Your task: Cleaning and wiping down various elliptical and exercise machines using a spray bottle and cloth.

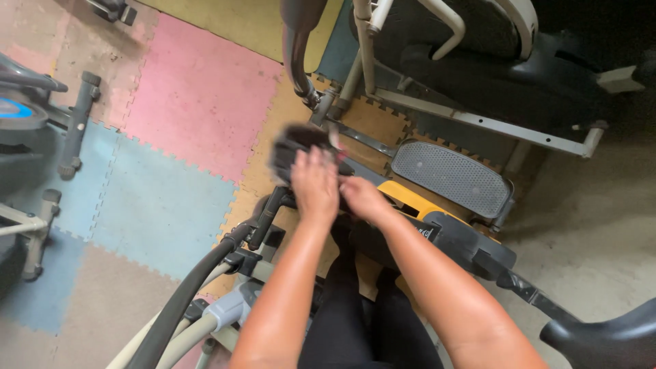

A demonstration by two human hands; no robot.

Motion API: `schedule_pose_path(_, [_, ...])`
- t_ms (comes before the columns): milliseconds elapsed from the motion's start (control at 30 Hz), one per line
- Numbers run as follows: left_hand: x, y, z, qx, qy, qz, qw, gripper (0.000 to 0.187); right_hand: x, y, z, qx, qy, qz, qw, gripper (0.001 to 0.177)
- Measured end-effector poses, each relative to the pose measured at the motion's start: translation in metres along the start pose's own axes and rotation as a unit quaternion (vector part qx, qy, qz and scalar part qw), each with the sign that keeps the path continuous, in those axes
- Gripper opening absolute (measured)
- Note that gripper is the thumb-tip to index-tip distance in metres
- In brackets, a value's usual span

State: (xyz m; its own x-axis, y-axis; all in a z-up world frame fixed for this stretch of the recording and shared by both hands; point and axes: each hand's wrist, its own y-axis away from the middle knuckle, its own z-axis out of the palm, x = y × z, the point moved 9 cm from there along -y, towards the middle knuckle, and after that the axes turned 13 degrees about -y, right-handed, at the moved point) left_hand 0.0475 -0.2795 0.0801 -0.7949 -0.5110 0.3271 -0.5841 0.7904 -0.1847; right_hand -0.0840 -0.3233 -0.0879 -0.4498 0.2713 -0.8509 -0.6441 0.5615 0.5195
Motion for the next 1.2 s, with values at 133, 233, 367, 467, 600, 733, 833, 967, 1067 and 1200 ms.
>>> schedule_pose_path(133, [0.034,0.044,0.029,-0.087,0.047,0.051,0.994,0.045,-0.034,0.014,-0.028,0.001,-0.423,0.164,0.891,0.042])
schedule_pose_path(233, [0.029,0.025,0.026,-0.125,0.288,0.002,0.949,0.039,-0.075,0.023,-0.041,-0.03,-0.602,0.223,0.766,0.043])
schedule_pose_path(367, [-0.01,-0.029,-0.003,0.015,0.179,-0.071,0.981,0.021,-0.073,-0.002,-0.056,0.006,-0.552,0.152,0.82,0.042])
schedule_pose_path(467, [-0.009,-0.047,0.009,0.027,0.085,-0.022,0.996,0.029,-0.028,-0.035,-0.031,0.03,-0.391,0.069,0.917,0.043])
schedule_pose_path(600, [0.007,-0.037,0.053,-0.044,-0.02,0.106,0.993,0.041,-0.029,-0.048,0.0,-0.031,-0.151,-0.064,0.986,0.041])
schedule_pose_path(733, [0.013,-0.019,0.075,-0.09,-0.037,0.157,0.983,0.043,-0.044,-0.043,-0.012,-0.003,-0.186,0.106,0.977,0.039])
schedule_pose_path(833, [0.024,-0.017,0.07,-0.078,-0.042,0.192,0.977,0.052,0.015,-0.068,-0.014,-0.014,-0.19,0.146,0.971,0.036])
schedule_pose_path(967, [0.031,-0.015,0.083,-0.122,-0.089,0.23,0.962,0.048,0.039,-0.09,-0.003,-0.085,-0.238,0.225,0.941,0.032])
schedule_pose_path(1067, [0.032,-0.013,0.093,-0.148,-0.12,0.235,0.953,0.045,0.081,-0.115,0.011,-0.117,-0.238,0.288,0.92,0.028])
schedule_pose_path(1200, [0.031,-0.011,0.096,-0.182,-0.131,0.227,0.948,0.033,0.215,-0.204,0.041,-0.122,-0.165,0.207,0.956,0.028])
